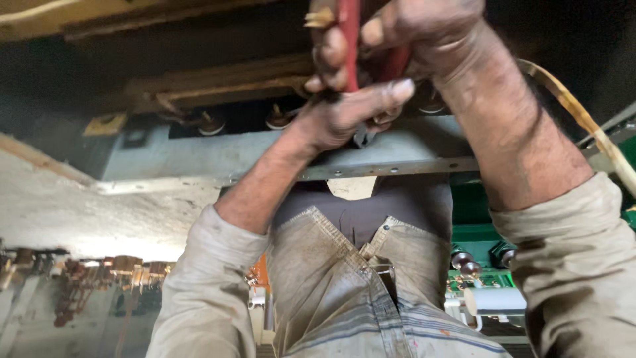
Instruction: The person works inside an open metal electrical enclosure, using red-handled pliers to grip, bend and position wires and small components, and uses their hands to route and press insulated wiring along the enclosure's internal rails while fitting parts into place.
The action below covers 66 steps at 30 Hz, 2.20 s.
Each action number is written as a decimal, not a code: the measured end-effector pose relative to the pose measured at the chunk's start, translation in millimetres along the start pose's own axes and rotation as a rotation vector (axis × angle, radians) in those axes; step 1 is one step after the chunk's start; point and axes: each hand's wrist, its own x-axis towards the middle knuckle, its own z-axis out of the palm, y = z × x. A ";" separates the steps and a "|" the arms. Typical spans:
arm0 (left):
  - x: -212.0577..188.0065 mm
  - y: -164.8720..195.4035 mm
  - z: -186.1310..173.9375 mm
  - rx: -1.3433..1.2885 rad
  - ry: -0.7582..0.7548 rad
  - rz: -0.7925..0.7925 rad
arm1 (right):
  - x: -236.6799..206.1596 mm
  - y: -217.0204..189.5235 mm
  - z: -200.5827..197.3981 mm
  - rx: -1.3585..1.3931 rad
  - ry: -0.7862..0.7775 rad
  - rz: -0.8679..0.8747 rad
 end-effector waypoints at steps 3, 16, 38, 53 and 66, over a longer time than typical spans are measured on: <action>0.7 -8.0 8.0 -0.095 0.031 0.074 | 8.3 -12.4 17.4 -0.064 0.015 -0.030; 13.0 -38.6 3.8 0.887 0.268 0.409 | -36.0 47.4 -23.1 0.069 0.606 -0.281; -3.4 16.9 -21.8 0.406 0.048 0.108 | -24.8 10.3 40.1 -0.655 0.681 -0.345; -4.3 32.6 2.0 0.692 0.269 0.246 | -10.4 -15.0 57.0 -0.536 0.407 -0.226; -16.9 25.2 -30.1 -0.073 -0.123 0.082 | -0.7 -20.8 55.8 -0.560 0.460 -0.274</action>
